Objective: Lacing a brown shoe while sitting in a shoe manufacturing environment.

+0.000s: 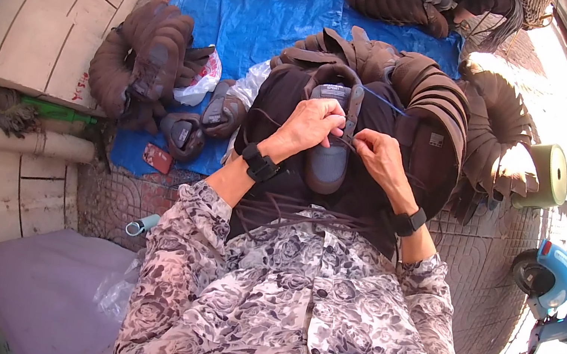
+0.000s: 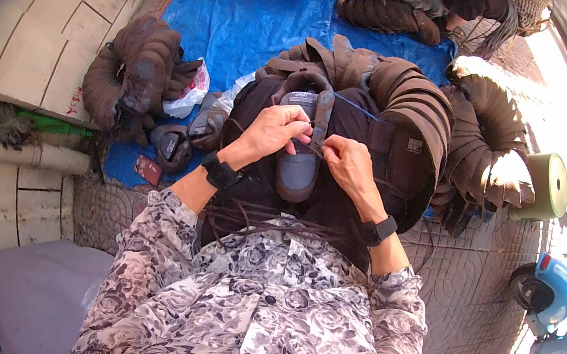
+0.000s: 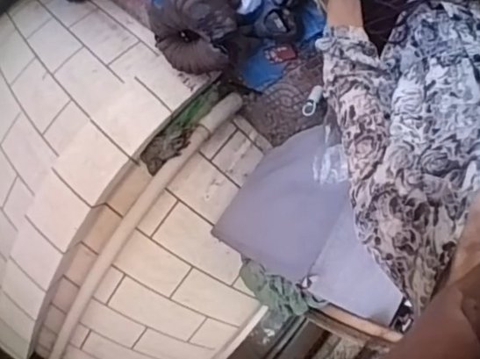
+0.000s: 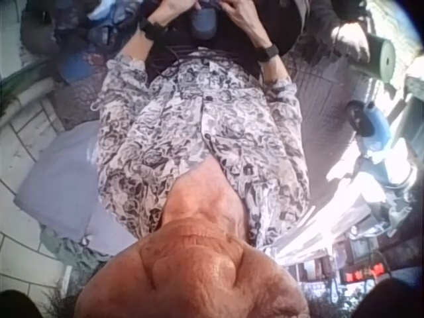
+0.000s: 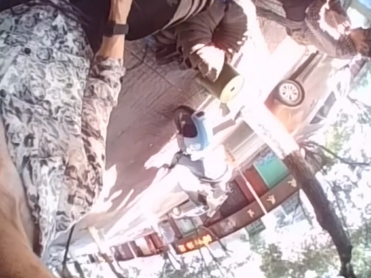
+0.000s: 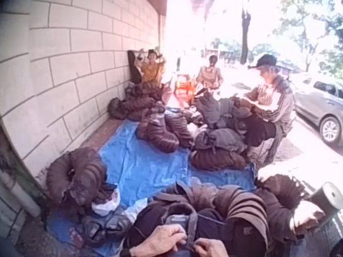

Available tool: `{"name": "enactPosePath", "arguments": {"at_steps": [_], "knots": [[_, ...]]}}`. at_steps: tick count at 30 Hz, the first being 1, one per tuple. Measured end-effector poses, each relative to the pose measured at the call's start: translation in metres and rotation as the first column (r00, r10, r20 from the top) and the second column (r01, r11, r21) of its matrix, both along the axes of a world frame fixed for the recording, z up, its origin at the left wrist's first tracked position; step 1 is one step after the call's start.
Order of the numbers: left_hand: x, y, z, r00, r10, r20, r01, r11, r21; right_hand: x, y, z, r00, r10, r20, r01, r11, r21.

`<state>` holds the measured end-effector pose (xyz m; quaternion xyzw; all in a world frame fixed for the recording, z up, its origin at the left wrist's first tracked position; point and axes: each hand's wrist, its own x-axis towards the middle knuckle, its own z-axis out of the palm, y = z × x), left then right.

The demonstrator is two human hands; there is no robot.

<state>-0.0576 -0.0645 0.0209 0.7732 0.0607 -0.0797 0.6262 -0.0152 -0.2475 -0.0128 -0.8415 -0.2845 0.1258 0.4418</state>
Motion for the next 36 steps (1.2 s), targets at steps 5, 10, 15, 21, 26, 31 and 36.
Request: {"name": "enactPosePath", "arguments": {"at_steps": [5,10,15,21,26,31,36], "knots": [[0.0,-0.003,-0.004,1.0,-0.01,-0.014,0.009,0.997,-0.077,0.009,0.002,0.003,0.996,0.086,0.033,-0.084,0.995,-0.056],[-0.012,-0.001,-0.005,0.992,0.115,0.043,-0.107,0.983,-0.147,0.011,0.008,0.008,0.99,0.137,-0.029,-0.136,0.99,0.042],[-0.047,0.03,-0.024,0.816,0.546,0.19,-0.528,0.838,-0.139,0.005,0.02,0.031,0.822,0.06,0.566,-0.075,0.997,0.005],[-0.058,0.019,-0.023,0.946,0.324,0.024,-0.324,0.946,0.002,-0.001,0.051,0.027,0.8,0.31,0.513,-0.315,0.946,-0.081],[-0.055,0.02,-0.019,0.967,0.249,-0.053,-0.243,0.966,0.093,0.002,0.049,0.029,0.82,0.364,0.442,-0.343,0.93,-0.129],[-0.053,0.02,-0.026,0.98,0.188,-0.071,-0.175,0.971,0.164,0.003,0.046,0.031,0.818,0.391,0.421,-0.364,0.92,-0.148],[-0.053,0.012,-0.038,0.942,0.18,0.282,-0.298,0.835,0.462,0.003,0.044,0.029,0.816,0.405,0.413,-0.398,0.911,-0.107]]}}
